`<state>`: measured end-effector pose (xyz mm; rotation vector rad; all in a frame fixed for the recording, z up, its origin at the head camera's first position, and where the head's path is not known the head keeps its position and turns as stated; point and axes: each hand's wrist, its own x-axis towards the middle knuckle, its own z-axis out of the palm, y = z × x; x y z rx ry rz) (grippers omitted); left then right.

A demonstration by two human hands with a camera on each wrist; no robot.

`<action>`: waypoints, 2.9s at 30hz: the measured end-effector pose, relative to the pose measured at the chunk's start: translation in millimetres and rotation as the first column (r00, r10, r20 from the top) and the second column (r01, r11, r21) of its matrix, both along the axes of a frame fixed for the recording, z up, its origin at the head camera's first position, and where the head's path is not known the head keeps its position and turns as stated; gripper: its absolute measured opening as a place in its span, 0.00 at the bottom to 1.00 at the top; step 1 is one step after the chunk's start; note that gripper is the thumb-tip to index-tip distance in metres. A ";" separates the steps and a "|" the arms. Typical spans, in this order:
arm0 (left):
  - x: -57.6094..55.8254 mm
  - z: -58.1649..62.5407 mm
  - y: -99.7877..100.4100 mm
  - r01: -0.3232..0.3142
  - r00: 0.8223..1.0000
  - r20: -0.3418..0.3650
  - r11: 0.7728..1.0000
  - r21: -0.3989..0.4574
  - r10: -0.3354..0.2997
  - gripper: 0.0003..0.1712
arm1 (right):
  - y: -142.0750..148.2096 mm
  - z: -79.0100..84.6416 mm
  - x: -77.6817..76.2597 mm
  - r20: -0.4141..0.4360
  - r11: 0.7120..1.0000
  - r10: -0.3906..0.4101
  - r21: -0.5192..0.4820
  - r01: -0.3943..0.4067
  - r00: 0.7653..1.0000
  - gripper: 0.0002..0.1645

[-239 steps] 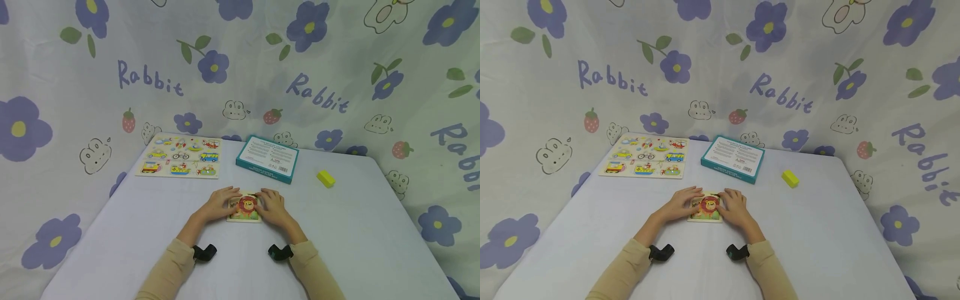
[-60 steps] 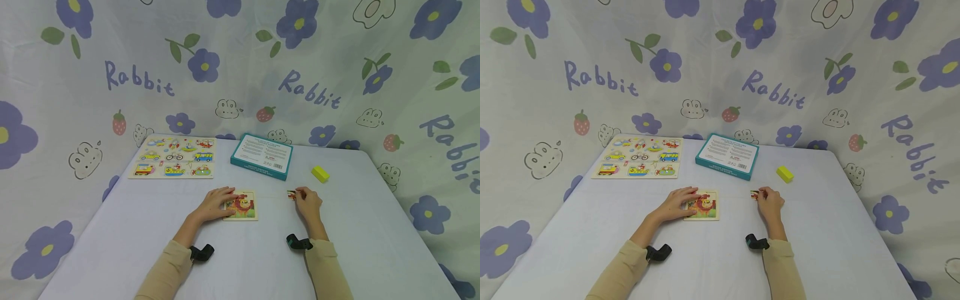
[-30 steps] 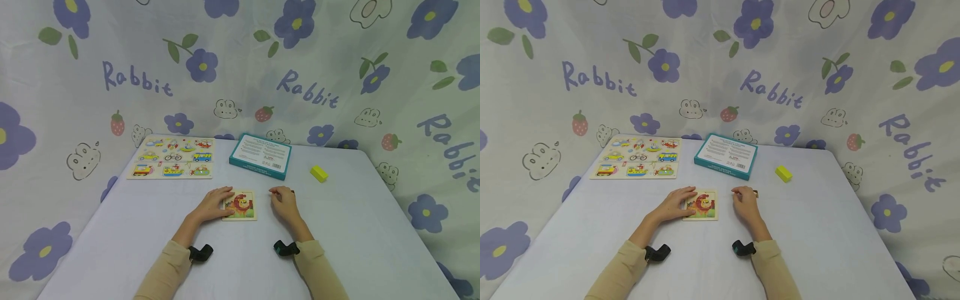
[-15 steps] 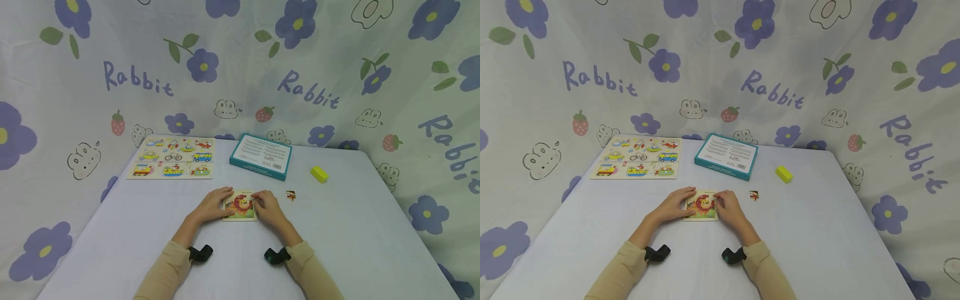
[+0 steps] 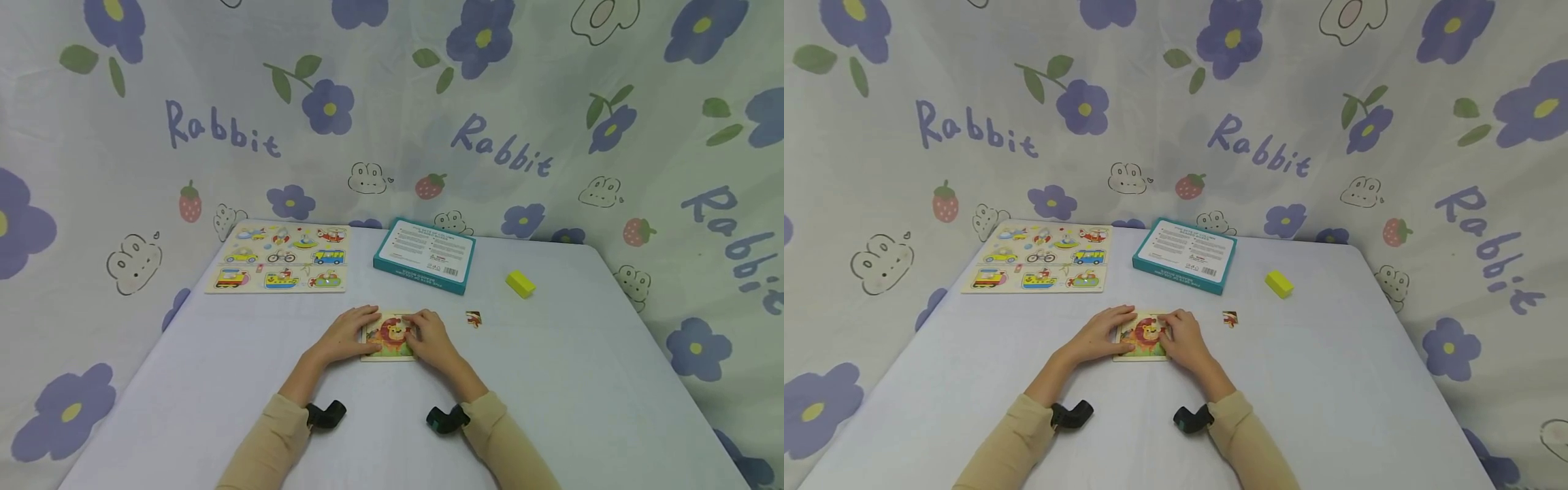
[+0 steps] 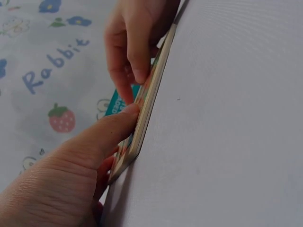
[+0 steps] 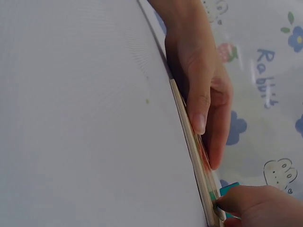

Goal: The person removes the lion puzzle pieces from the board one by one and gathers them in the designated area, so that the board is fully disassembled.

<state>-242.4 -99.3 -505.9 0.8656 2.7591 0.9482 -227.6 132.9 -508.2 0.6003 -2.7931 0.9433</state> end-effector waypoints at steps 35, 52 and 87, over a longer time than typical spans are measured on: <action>-1.1 -1.5 0.3 -0.006 1.000 -0.023 1.000 0.009 0.006 0.41 | -20.7 -5.9 -11.4 -0.086 0.986 -0.164 -0.051 0.160 0.983 0.11; -1.3 -2.0 -0.6 -0.013 1.000 -0.015 1.000 0.018 0.014 0.42 | -19.7 -7.8 -13.4 -0.054 0.968 -0.163 -0.203 0.149 0.985 0.04; -1.2 -4.3 0.4 -0.006 1.000 -0.019 1.000 0.024 0.006 0.39 | -3.6 4.3 -7.0 0.085 0.869 -0.274 -0.405 0.284 0.958 0.03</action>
